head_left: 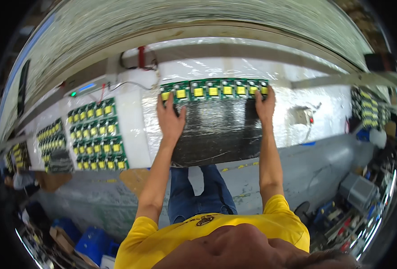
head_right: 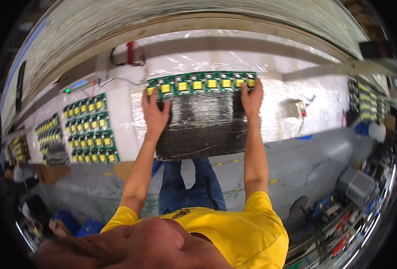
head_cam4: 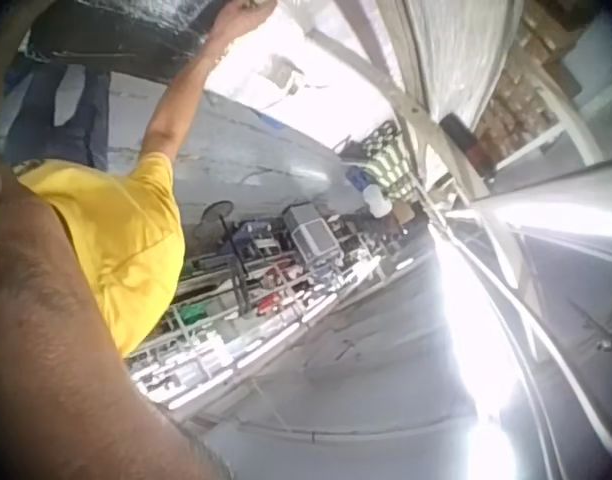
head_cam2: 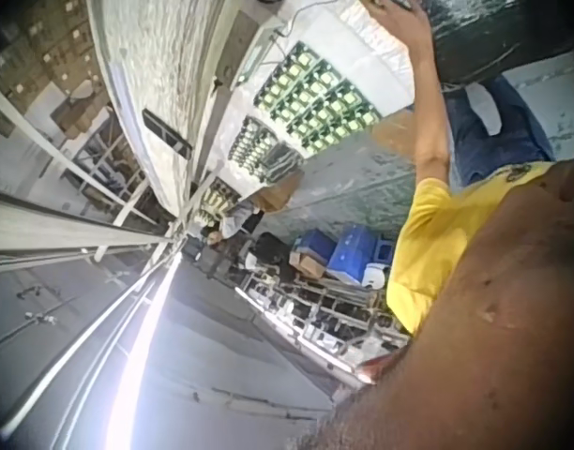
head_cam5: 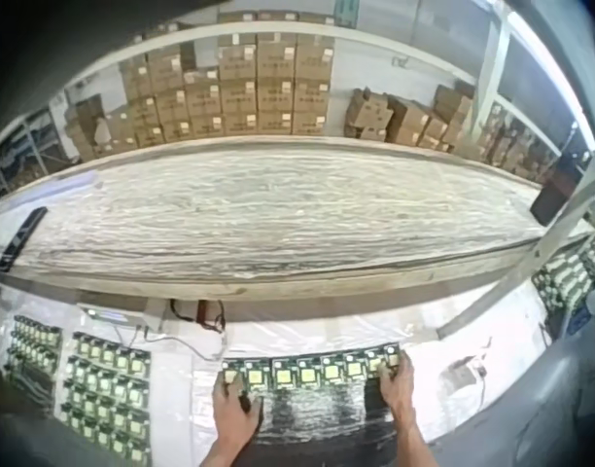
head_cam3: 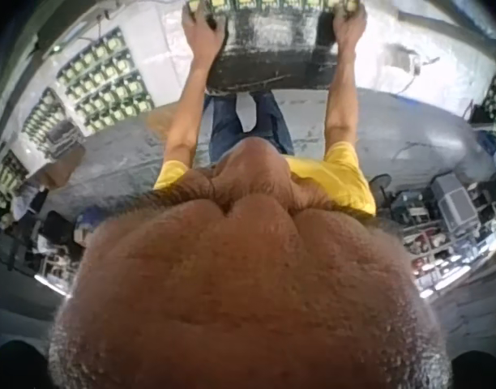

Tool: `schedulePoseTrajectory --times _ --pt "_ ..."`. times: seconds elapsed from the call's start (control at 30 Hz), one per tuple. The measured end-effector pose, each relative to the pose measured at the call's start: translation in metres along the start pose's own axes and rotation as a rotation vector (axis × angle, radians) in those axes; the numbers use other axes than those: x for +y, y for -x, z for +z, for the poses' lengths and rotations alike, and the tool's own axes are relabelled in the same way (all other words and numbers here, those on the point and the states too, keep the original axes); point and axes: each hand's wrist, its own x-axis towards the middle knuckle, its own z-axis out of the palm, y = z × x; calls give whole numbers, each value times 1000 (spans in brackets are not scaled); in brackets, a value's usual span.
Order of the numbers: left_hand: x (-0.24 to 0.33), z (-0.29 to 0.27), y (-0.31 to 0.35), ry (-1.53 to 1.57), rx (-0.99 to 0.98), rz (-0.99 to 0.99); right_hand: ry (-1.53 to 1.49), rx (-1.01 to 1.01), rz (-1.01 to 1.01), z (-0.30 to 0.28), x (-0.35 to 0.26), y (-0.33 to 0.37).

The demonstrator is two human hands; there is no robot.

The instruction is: Sorting and organizing printed circuit boards on a manufacturing production line.

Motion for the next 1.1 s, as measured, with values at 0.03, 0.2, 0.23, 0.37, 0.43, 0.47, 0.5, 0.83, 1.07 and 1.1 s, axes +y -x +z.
schedulePoseTrajectory --times 0.03,0.2,0.23,0.37,0.43,0.47,0.5,0.83,1.07,1.1 --pt "0 1 0 -34 18 -22 -32 -28 -11 2 1 1" --pt "-9 0 7 -30 39 7 2 -47 -8 11 2 6" --pt "-8 1 7 -13 36 7 0 -58 -20 11 6 6" --pt "-4 4 5 50 14 -29 7 -116 -80 0 32 -4" --pt "-11 1 8 19 37 6 68 -144 -139 -3 30 -5" --pt "-14 -2 10 35 37 13 82 -151 -172 -3 28 -6" --pt "-18 -6 12 54 36 21 98 -156 -206 -1 25 -6" --pt "-57 -115 72 387 215 -258 53 -130 -310 9 -126 98" --pt "-220 -259 166 -158 286 -382 -334 -897 -629 116 -401 313" --pt "-232 -266 166 -205 223 -401 -105 -898 -685 131 -423 325"
